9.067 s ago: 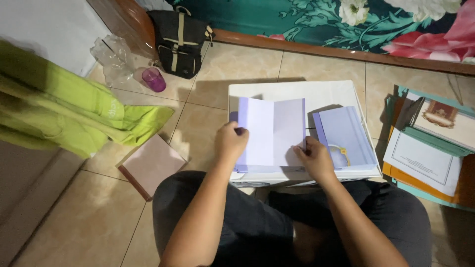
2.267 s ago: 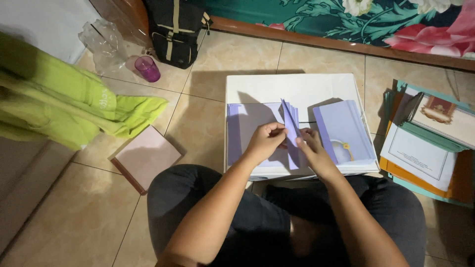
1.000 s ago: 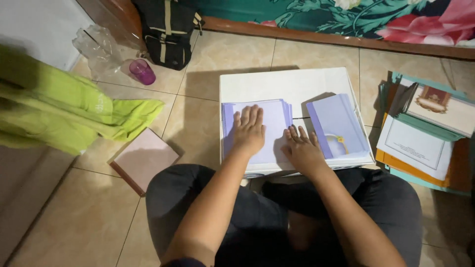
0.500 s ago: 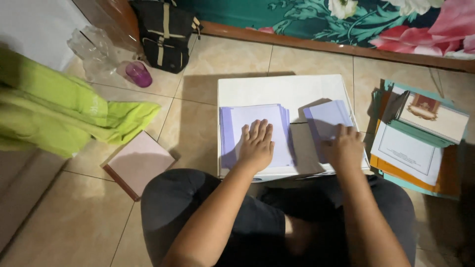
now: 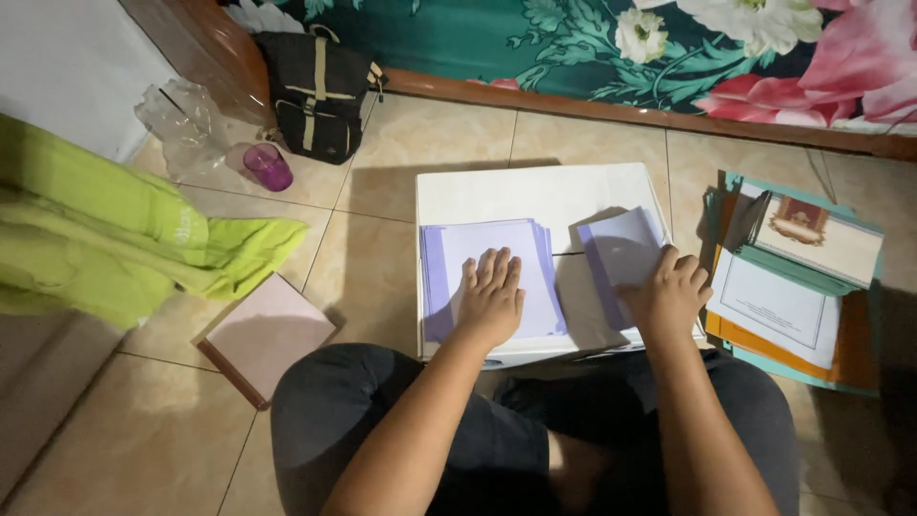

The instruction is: Folding paper sheets in half to create cards and stacking them on a box.

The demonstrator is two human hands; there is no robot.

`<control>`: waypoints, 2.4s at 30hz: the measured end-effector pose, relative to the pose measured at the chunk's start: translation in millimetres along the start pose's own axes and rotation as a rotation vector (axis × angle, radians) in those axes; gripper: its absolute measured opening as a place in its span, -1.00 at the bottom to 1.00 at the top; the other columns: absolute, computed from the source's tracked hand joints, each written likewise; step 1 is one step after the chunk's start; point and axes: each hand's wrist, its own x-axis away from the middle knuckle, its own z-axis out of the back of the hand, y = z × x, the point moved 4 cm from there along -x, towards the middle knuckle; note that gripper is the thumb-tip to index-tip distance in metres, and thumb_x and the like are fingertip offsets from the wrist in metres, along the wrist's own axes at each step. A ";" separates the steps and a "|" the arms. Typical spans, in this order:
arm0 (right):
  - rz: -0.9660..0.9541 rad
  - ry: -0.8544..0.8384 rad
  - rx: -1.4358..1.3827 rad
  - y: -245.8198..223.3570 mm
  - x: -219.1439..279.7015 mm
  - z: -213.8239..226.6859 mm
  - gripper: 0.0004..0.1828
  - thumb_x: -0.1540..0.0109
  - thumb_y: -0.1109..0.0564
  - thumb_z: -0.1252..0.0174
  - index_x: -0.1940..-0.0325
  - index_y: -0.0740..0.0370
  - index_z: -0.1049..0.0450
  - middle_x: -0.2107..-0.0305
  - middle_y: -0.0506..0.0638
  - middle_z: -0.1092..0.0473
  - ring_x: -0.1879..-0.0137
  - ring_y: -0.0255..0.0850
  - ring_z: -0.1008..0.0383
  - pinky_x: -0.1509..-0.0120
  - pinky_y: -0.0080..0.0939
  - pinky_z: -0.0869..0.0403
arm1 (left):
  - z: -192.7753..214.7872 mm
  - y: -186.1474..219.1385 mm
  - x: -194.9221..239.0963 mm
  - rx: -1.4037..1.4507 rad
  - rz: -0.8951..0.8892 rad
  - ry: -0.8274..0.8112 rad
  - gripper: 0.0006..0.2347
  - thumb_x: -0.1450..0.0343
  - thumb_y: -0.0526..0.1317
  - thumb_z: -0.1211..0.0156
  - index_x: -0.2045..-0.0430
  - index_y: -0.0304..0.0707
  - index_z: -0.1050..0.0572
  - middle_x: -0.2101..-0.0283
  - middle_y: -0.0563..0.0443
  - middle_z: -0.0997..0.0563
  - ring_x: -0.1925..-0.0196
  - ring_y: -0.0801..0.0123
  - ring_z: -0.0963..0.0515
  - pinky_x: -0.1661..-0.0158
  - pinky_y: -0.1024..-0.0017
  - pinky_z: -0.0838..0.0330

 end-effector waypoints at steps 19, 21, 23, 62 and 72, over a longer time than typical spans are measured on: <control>0.302 0.122 -0.936 -84.9 44.5 46.7 -0.61 -0.32 -0.04 -0.27 -0.02 0.33 -0.45 0.18 0.29 -0.42 0.02 0.30 -0.47 -0.11 0.17 -0.42 | -17.5 -8.5 -16.0 1.482 0.015 0.320 -0.78 -0.42 -0.05 -0.39 0.51 -0.20 -0.64 0.61 0.06 -0.53 0.56 0.52 -0.56 0.51 0.57 -0.47; 0.072 -0.510 -1.047 -91.2 50.3 35.9 -0.37 -0.37 -0.29 -0.03 -0.29 0.23 -0.38 -0.10 0.27 -0.39 -0.27 0.23 -0.41 -0.32 0.22 -0.42 | -11.7 -8.5 -10.9 1.546 0.047 0.321 -0.86 -0.44 -0.22 -0.29 0.42 -0.34 -0.62 0.51 -0.02 -0.54 0.48 0.45 -0.58 0.45 0.51 -0.62; 0.047 -0.473 -1.090 -85.0 48.9 28.4 -0.50 -0.31 -0.07 -0.13 -0.23 0.28 -0.42 -0.05 0.31 -0.43 -0.22 0.28 -0.45 -0.25 0.21 -0.46 | 1.2 -20.2 -5.9 1.411 0.084 0.381 -0.84 -0.41 -0.19 -0.31 0.35 -0.33 -0.64 0.45 -0.10 -0.61 0.41 0.37 -0.61 0.41 0.39 -0.61; 0.204 -0.461 -0.365 -71.4 25.8 1.8 -0.57 -0.23 -0.04 -0.21 -0.15 0.12 -0.56 0.12 0.19 -0.53 0.01 0.20 -0.60 -0.07 0.19 -0.58 | -8.4 -15.2 -10.3 -0.020 0.168 -0.034 -0.43 -0.59 0.03 0.49 -0.48 -0.33 0.19 -0.58 -0.20 0.28 -0.60 0.03 0.39 -0.43 -0.13 0.65; 0.041 -0.041 -0.024 14.9 0.4 -18.2 0.07 0.08 -0.50 -0.35 -0.24 0.26 -0.32 0.06 0.18 -0.30 -0.10 0.21 -0.39 -0.12 0.16 -0.47 | -16.9 -18.7 -13.4 -0.032 0.174 -0.019 -0.42 -0.59 0.05 0.51 -0.49 -0.32 0.19 -0.58 -0.20 0.29 -0.60 0.03 0.40 -0.41 -0.14 0.68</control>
